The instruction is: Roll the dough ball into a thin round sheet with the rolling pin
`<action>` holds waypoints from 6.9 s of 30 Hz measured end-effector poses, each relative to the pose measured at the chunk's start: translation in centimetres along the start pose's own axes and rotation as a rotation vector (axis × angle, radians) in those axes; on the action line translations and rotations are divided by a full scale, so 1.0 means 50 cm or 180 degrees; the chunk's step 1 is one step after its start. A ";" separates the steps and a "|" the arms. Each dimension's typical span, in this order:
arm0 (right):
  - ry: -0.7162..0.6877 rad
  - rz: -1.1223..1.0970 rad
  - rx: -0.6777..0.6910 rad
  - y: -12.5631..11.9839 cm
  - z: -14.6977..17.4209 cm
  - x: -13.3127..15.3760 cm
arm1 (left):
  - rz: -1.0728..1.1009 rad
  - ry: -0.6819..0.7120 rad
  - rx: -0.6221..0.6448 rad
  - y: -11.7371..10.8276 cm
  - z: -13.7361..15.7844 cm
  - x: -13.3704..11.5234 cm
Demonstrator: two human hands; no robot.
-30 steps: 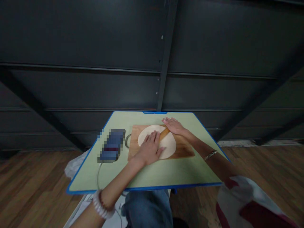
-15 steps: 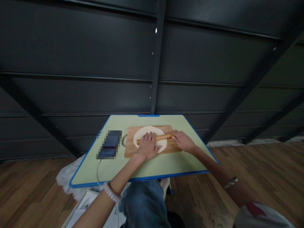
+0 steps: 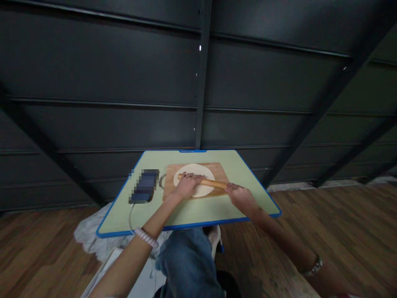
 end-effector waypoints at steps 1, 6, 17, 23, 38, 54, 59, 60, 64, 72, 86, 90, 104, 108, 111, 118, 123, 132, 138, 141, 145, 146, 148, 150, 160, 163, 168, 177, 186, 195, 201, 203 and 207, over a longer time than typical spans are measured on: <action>0.0057 0.0008 0.0058 -0.004 -0.003 0.002 | 0.0027 0.0043 0.0022 0.000 0.000 0.007; 0.0128 -0.0138 -0.0076 -0.004 -0.024 0.007 | 0.0109 -0.0038 -0.0085 0.006 0.000 0.018; 0.0644 -0.0023 -0.0401 0.022 0.058 0.099 | 0.0411 0.0094 -0.0049 0.026 -0.034 0.019; 0.0768 -0.0326 -0.0283 0.027 0.086 0.165 | 0.0646 0.0054 0.0247 0.044 -0.088 -0.008; -0.0249 -0.1206 -0.1055 0.026 0.083 0.249 | 0.0825 -0.0037 -0.0042 0.037 -0.038 0.021; -0.0457 -0.2351 -0.1432 0.031 0.060 0.266 | 0.0384 -0.0179 0.0638 0.024 -0.039 -0.043; -0.0336 -0.2427 -0.1591 0.035 0.082 0.235 | 0.0435 -0.0167 0.0736 0.017 -0.040 -0.054; -0.0310 -0.2424 -0.1631 0.035 0.085 0.230 | 0.0439 -0.0159 0.0747 0.017 -0.042 -0.057; -0.0176 -0.2389 -0.1853 0.037 0.093 0.211 | 0.0425 -0.0129 0.0727 0.026 -0.062 -0.067; 0.0300 -0.2267 -0.1979 0.055 0.110 0.161 | 0.0431 0.0075 0.0571 0.059 -0.120 -0.086; 0.1052 -0.1507 -0.1243 0.049 0.095 0.022 | 0.0263 0.0384 0.0807 0.079 -0.199 -0.115; 0.0963 -0.1110 -0.0794 0.031 0.085 0.035 | 0.0247 0.0660 0.0672 0.072 -0.177 -0.096; 0.0841 -0.1390 -0.0392 0.005 0.110 0.145 | 0.0315 0.0191 0.0479 0.019 -0.010 -0.005; 0.0763 -0.1434 -0.0330 -0.003 0.104 0.171 | 0.0426 0.0041 0.0417 -0.003 0.046 0.018; 0.0627 -0.1382 -0.0328 -0.011 0.097 0.190 | 0.0459 -0.0013 0.0396 -0.009 0.078 0.039; 0.0166 -0.1549 -0.0420 -0.005 0.082 0.162 | 0.0040 -0.0084 0.0083 -0.009 0.116 0.050; -0.0734 -0.1661 -0.0486 -0.029 0.059 0.095 | -0.0521 0.0005 -0.0539 -0.017 0.141 0.023; -0.1524 -0.1513 0.0037 -0.054 -0.042 0.006 | -0.0709 -0.0622 -0.0570 0.007 0.166 0.047; -0.1438 -0.1093 -0.0081 -0.013 -0.110 -0.011 | -0.0898 -0.1201 -0.0632 0.014 0.169 0.018; -0.1398 -0.0707 -0.0165 0.000 -0.129 0.002 | -0.0928 -0.1489 -0.0616 0.018 0.163 -0.003; -0.1331 -0.0599 -0.0208 0.012 -0.151 0.024 | -0.0858 -0.1884 -0.0527 0.019 0.142 0.000; -0.1288 -0.0624 -0.0201 0.016 -0.158 0.029 | -0.0837 -0.1949 -0.0498 0.019 0.135 0.007; -0.1200 -0.0674 -0.0201 0.025 -0.173 0.037 | -0.0803 -0.2004 -0.0458 0.020 0.119 0.025; -0.1172 -0.0712 -0.0183 0.035 -0.190 0.045 | -0.0775 -0.1991 -0.0437 0.021 0.103 0.046; -0.0872 -0.0990 0.0248 0.069 -0.242 0.062 | -0.0764 -0.1858 -0.0107 0.023 -0.007 0.153; -0.0728 -0.1022 0.0276 0.076 -0.254 0.058 | -0.0596 -0.1780 0.0149 0.026 -0.049 0.182; -0.0490 -0.1036 0.0240 0.080 -0.265 0.054 | -0.0114 -0.1638 0.0595 0.029 -0.113 0.221; -0.0262 -0.1124 0.0058 0.111 -0.269 0.052 | 0.0349 -0.1222 0.0330 0.036 -0.205 0.249; -0.0282 -0.1043 -0.0104 0.084 -0.263 0.058 | 0.0075 -0.0512 -0.0008 0.049 -0.283 0.235; -0.0283 -0.0892 -0.0022 0.075 -0.261 0.058 | -0.0303 -0.0561 -0.0411 0.039 -0.282 0.226; -0.0361 -0.0966 0.0040 0.077 -0.259 0.066 | -0.0120 -0.1658 0.0050 0.057 -0.235 0.260; -0.0386 -0.1031 0.0079 0.077 -0.260 0.069 | -0.0047 -0.1861 0.0352 0.065 -0.219 0.269; -0.0453 -0.1163 0.0220 0.084 -0.266 0.070 | -0.0038 -0.1843 0.0733 0.069 -0.194 0.268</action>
Point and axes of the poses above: each hand's wrist, its own z-axis away from the middle knuckle, its own y-axis out of the palm, x = y × z, the point moved 3 cm from there along -z, towards the middle knuckle, and after that the axes turned 2 degrees about -y, right-handed, at the moved point
